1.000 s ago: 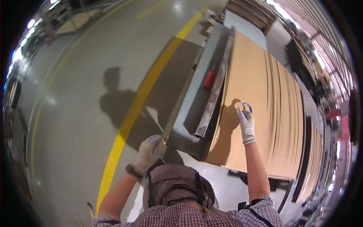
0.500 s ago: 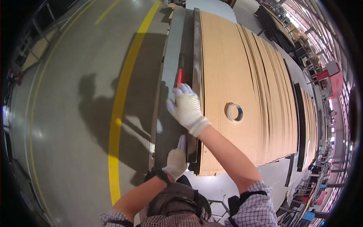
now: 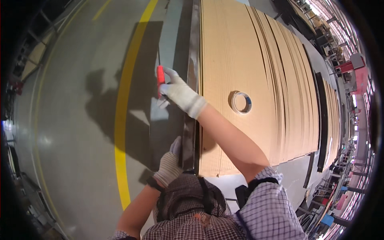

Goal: Operate an industrial saw to cut and process cardboard or wood materials.

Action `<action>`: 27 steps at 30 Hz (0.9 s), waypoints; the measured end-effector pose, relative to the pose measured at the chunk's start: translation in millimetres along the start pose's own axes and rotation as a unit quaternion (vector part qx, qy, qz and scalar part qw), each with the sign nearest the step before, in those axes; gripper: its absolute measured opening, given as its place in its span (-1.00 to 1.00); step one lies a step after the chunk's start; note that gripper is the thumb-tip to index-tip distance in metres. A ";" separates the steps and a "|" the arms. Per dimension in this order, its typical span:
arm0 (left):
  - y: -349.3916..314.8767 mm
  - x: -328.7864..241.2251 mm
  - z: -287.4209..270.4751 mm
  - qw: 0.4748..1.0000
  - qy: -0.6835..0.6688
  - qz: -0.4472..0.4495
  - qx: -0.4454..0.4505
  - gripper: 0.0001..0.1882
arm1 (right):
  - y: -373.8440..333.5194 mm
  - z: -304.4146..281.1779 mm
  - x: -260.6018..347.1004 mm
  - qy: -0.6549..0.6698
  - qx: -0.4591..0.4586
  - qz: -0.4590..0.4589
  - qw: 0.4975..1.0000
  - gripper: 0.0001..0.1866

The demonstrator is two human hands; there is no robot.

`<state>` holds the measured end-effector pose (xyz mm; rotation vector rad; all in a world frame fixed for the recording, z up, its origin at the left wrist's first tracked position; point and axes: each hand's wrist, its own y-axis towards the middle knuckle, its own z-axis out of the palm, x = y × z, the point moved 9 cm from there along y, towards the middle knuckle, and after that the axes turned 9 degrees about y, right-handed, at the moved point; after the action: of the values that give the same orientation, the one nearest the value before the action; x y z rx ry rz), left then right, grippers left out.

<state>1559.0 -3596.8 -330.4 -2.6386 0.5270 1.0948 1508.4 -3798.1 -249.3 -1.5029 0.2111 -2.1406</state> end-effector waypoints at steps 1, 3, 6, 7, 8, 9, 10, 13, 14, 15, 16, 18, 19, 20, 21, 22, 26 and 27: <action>0.3 -2.6 -4.6 1.000 0.005 -0.002 0.005 -0.06 | -26.7 -2.1 10.2 0.059 0.053 -0.056 0.995 -0.20; 10.4 -5.0 -7.4 0.998 0.031 -0.043 0.038 -0.01 | -81.7 -33.8 14.4 0.153 0.078 -0.095 0.981 -0.16; 39.1 2.9 -5.3 0.990 0.053 -0.117 0.050 -0.01 | -154.7 -94.7 17.1 0.140 -0.043 -0.155 0.977 -0.19; 48.9 2.3 -3.2 0.994 0.040 -0.104 0.016 -0.04 | -175.5 -114.4 17.0 0.107 -0.080 -0.155 0.979 -0.36; 57.4 -3.4 -3.8 0.994 0.048 -0.099 0.021 -0.04 | -192.6 -132.6 12.9 0.136 -0.109 -0.156 0.972 -0.47; 62.7 -3.5 -2.6 0.989 0.072 -0.119 0.044 -0.04 | -206.7 -145.9 6.6 0.166 -0.136 -0.156 0.964 -0.56; 63.9 -4.4 -2.3 0.984 0.096 -0.139 0.065 -0.03 | -217.7 -150.2 5.3 0.174 -0.137 -0.162 0.961 -0.56; 55.3 -3.8 -9.7 0.985 0.157 0.017 0.071 0.11 | -249.0 -161.8 -10.4 0.131 -0.175 -0.133 0.967 -0.65; 51.4 -6.0 -14.2 0.978 0.126 -0.084 0.141 0.08 | -259.4 -161.7 -22.7 0.108 -0.174 -0.109 0.973 -0.66; 45.7 -26.0 -29.8 0.971 0.230 0.068 0.010 0.04 | -269.6 -160.7 -35.3 0.084 -0.173 -0.085 0.978 -0.67; 44.4 -49.2 -41.1 0.967 0.245 0.061 -0.027 0.00 | -285.6 -162.6 -44.3 0.061 -0.188 -0.058 0.979 -0.67; 41.5 -95.1 -61.2 0.960 0.268 0.056 -0.065 -0.03 | -308.8 -161.0 -70.6 0.066 -0.198 -0.053 0.977 -0.67; 42.5 -116.8 -61.4 0.952 0.282 0.096 -0.065 -0.07 | -319.8 -159.5 -84.5 0.062 -0.207 -0.043 0.975 -0.67; 43.4 -131.8 -60.4 0.943 0.297 0.135 -0.066 -0.10 | -328.5 -155.4 -96.0 0.065 -0.206 -0.049 0.975 -0.67; 48.1 -136.4 -60.2 0.941 0.301 0.141 -0.068 -0.10 | -337.6 -151.2 -103.5 0.021 -0.210 -0.063 0.975 -0.66; 52.5 -143.7 -53.0 0.932 0.315 0.176 -0.047 -0.14 | -348.6 -146.9 -107.3 -0.026 -0.217 -0.077 0.973 -0.64; 82.2 -151.4 -35.8 0.896 0.397 0.197 0.032 -0.16 | -381.6 -126.2 -115.6 -0.172 -0.230 -0.042 0.957 -0.54; 89.6 -147.9 -31.0 0.880 0.431 0.189 0.067 -0.15 | -386.7 -118.4 -115.9 -0.174 -0.237 -0.047 0.955 -0.54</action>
<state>1444.7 -3653.8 -209.7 -2.8391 1.2589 -0.1520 1307.2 -3429.0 -233.3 -2.1710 0.5671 -1.9340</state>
